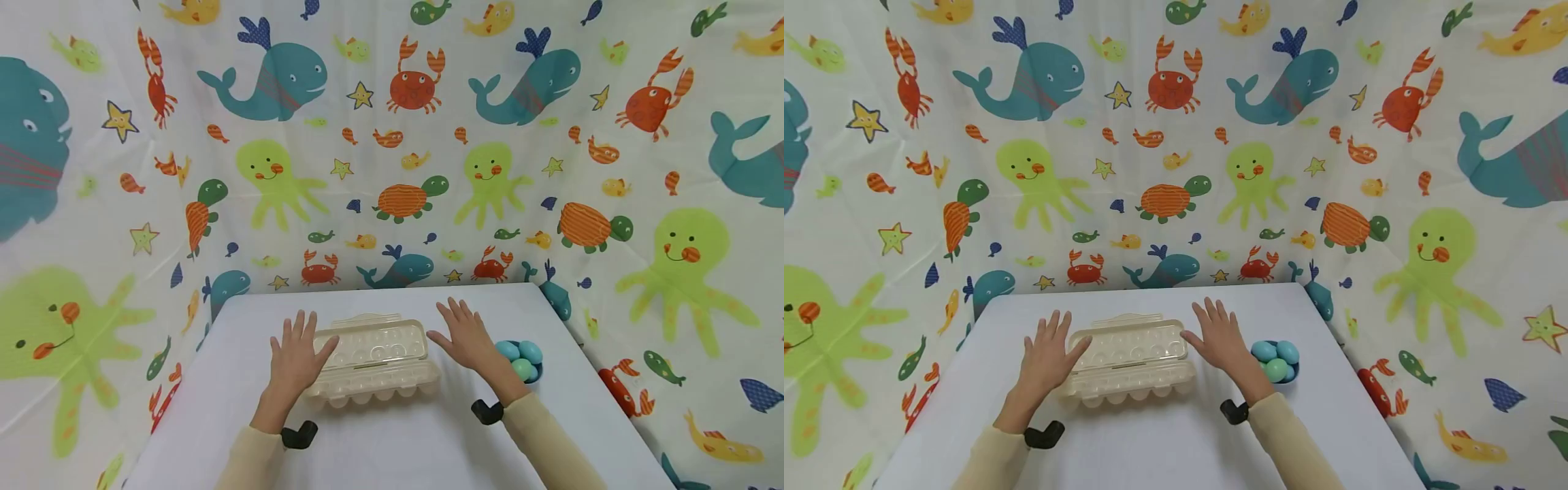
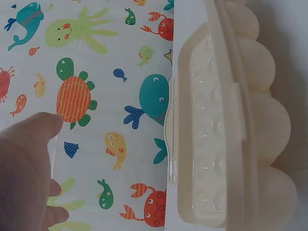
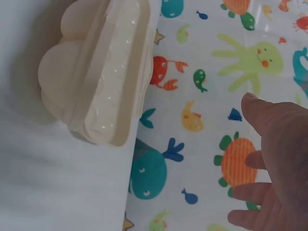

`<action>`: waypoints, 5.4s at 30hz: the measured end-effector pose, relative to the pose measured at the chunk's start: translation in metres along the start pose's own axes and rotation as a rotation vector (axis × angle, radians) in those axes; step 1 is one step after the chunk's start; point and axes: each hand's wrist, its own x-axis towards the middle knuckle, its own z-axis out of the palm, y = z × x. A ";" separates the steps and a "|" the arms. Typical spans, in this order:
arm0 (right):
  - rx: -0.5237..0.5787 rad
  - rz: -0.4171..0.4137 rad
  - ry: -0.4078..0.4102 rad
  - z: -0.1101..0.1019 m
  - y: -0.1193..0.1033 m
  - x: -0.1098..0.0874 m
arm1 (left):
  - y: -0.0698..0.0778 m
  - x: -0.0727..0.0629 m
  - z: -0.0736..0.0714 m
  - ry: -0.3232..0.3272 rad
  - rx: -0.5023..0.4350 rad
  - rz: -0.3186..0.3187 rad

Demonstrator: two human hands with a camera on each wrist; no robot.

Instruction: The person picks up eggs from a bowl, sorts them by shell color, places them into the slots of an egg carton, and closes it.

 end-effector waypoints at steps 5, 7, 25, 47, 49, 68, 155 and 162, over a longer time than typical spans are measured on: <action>0.015 -0.019 0.015 -0.012 0.000 0.011 | -0.002 0.007 -0.015 0.004 -0.002 -0.017; 0.029 -0.023 0.008 -0.015 0.001 0.013 | -0.003 0.009 -0.019 -0.012 0.004 -0.026; 0.117 0.077 0.087 -0.031 0.045 0.003 | -0.008 0.007 -0.021 0.026 -0.181 -0.162; 0.155 0.246 0.127 -0.031 0.121 -0.030 | -0.033 -0.059 0.031 -0.138 -0.380 -0.317; 0.162 0.270 0.139 -0.029 0.127 -0.034 | -0.033 -0.064 0.038 -0.126 -0.389 -0.319; 0.299 0.524 0.147 -0.002 0.135 -0.083 | -0.024 -0.084 0.072 0.048 -0.518 -0.375; 0.727 -0.215 0.140 0.104 -0.113 0.028 | -0.059 -0.113 0.124 0.402 -0.958 -0.259; 0.603 -0.303 0.013 0.123 -0.158 0.032 | -0.058 -0.114 0.121 0.410 -0.953 -0.268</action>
